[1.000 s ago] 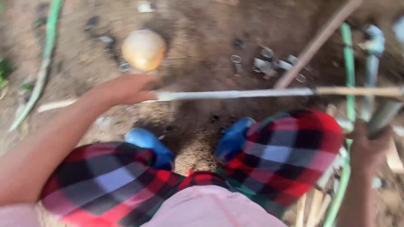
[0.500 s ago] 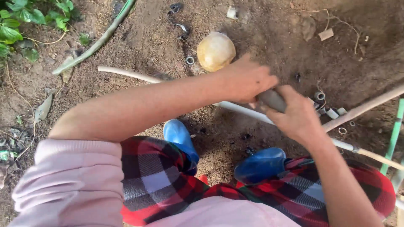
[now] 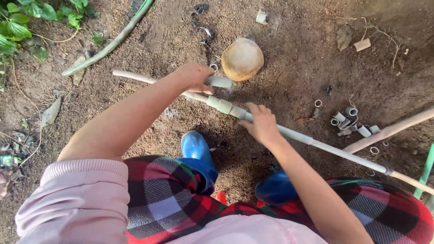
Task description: Assembling PVC pipes and fittings on the ground, including cleaning pipe ends with a knife.
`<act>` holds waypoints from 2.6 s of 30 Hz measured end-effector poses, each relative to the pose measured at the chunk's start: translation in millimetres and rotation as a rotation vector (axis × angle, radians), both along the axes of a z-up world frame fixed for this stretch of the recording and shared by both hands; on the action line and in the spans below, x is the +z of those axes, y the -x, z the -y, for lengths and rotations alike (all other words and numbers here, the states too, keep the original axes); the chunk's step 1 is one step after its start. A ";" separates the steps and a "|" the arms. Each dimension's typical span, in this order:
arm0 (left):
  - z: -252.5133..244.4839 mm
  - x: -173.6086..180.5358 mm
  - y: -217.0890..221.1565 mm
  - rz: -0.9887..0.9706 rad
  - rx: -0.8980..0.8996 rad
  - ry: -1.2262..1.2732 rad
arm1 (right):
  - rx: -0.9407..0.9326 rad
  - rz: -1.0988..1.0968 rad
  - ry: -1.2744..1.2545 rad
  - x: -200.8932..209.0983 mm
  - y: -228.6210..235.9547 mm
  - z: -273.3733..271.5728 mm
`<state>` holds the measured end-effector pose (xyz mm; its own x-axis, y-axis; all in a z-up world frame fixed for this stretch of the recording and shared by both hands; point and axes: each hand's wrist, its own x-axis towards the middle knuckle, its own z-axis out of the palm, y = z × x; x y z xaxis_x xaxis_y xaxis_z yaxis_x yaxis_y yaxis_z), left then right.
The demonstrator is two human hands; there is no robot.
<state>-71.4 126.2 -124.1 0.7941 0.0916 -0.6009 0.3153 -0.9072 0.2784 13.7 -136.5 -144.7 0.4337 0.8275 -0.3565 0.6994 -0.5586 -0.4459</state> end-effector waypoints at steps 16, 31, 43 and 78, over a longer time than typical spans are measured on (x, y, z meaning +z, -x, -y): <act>-49.3 17.9 21.0 -0.199 0.298 -0.029 | 0.090 -0.036 -0.254 -88.2 34.6 -56.6; 27.6 213.6 -13.6 0.746 0.905 0.372 | -0.005 -0.370 -0.275 150.8 -58.8 -68.1; 109.8 231.9 3.2 0.904 1.382 0.820 | 0.064 -0.417 -0.540 217.2 -79.4 -38.2; 43.9 21.1 100.2 1.091 1.750 0.920 | 0.059 -0.002 -0.248 131.1 -44.7 -38.8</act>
